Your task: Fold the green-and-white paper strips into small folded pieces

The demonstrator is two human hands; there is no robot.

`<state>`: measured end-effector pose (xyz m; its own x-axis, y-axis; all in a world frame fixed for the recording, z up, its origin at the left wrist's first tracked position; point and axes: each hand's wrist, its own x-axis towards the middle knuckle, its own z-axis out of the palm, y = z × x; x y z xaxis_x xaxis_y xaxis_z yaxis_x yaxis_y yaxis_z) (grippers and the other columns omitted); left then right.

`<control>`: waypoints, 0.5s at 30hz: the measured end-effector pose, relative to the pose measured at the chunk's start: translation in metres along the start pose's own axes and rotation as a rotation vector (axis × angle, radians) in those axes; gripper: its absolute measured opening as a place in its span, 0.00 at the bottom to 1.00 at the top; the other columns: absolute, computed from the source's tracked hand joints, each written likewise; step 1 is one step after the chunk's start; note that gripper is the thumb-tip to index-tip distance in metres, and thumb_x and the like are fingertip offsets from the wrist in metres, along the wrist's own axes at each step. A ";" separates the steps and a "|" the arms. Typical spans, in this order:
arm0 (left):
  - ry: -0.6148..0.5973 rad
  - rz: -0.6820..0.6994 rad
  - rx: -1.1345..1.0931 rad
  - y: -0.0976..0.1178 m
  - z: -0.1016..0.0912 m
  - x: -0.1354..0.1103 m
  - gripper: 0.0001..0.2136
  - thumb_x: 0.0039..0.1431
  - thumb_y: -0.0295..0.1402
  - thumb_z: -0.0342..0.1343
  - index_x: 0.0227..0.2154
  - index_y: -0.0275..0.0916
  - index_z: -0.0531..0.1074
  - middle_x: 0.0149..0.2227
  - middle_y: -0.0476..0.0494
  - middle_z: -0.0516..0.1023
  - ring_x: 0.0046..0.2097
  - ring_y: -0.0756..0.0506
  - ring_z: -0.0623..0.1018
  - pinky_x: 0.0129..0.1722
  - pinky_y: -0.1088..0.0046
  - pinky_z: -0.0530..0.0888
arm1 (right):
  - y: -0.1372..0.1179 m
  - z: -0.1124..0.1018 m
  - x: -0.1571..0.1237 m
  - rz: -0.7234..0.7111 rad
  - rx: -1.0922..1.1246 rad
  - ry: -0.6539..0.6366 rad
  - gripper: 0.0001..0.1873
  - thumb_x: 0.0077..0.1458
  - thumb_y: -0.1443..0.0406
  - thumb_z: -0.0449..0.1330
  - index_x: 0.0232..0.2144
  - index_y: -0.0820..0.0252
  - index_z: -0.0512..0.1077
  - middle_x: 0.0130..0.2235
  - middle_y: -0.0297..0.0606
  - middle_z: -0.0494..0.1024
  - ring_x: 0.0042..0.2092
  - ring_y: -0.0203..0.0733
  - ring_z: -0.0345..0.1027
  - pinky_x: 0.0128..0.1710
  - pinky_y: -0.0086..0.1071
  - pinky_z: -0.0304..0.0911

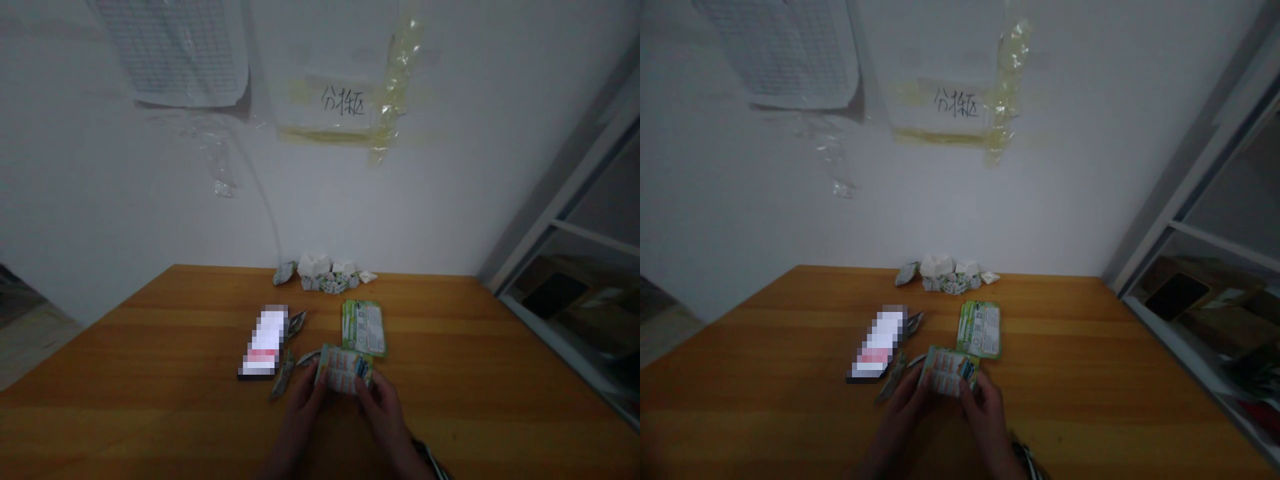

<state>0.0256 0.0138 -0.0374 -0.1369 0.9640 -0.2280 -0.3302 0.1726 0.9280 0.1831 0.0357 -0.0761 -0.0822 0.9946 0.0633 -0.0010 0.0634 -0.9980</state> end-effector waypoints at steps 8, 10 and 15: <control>-0.019 -0.028 -0.030 -0.008 -0.001 0.003 0.21 0.52 0.47 0.59 0.46 0.42 0.73 0.47 0.40 0.79 0.46 0.36 0.79 0.46 0.55 0.76 | -0.004 0.002 -0.005 -0.049 -0.014 0.002 0.20 0.56 0.49 0.57 0.35 0.61 0.75 0.28 0.36 0.75 0.27 0.38 0.66 0.26 0.26 0.63; -0.011 -0.025 -0.006 -0.006 0.001 0.002 0.20 0.52 0.48 0.59 0.44 0.42 0.74 0.45 0.40 0.80 0.46 0.36 0.79 0.45 0.56 0.76 | -0.005 0.002 -0.004 -0.042 -0.032 0.005 0.21 0.55 0.49 0.57 0.35 0.61 0.75 0.27 0.36 0.75 0.27 0.38 0.66 0.25 0.26 0.63; 0.034 -0.001 0.049 0.002 0.005 -0.003 0.19 0.52 0.49 0.58 0.41 0.42 0.75 0.44 0.42 0.81 0.46 0.37 0.79 0.45 0.61 0.77 | -0.010 0.003 -0.002 -0.051 -0.050 0.013 0.21 0.55 0.49 0.58 0.33 0.62 0.75 0.28 0.38 0.76 0.29 0.40 0.68 0.28 0.28 0.65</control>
<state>0.0301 0.0124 -0.0331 -0.1686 0.9564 -0.2384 -0.2846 0.1843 0.9408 0.1807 0.0327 -0.0659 -0.0708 0.9909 0.1143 0.0452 0.1177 -0.9920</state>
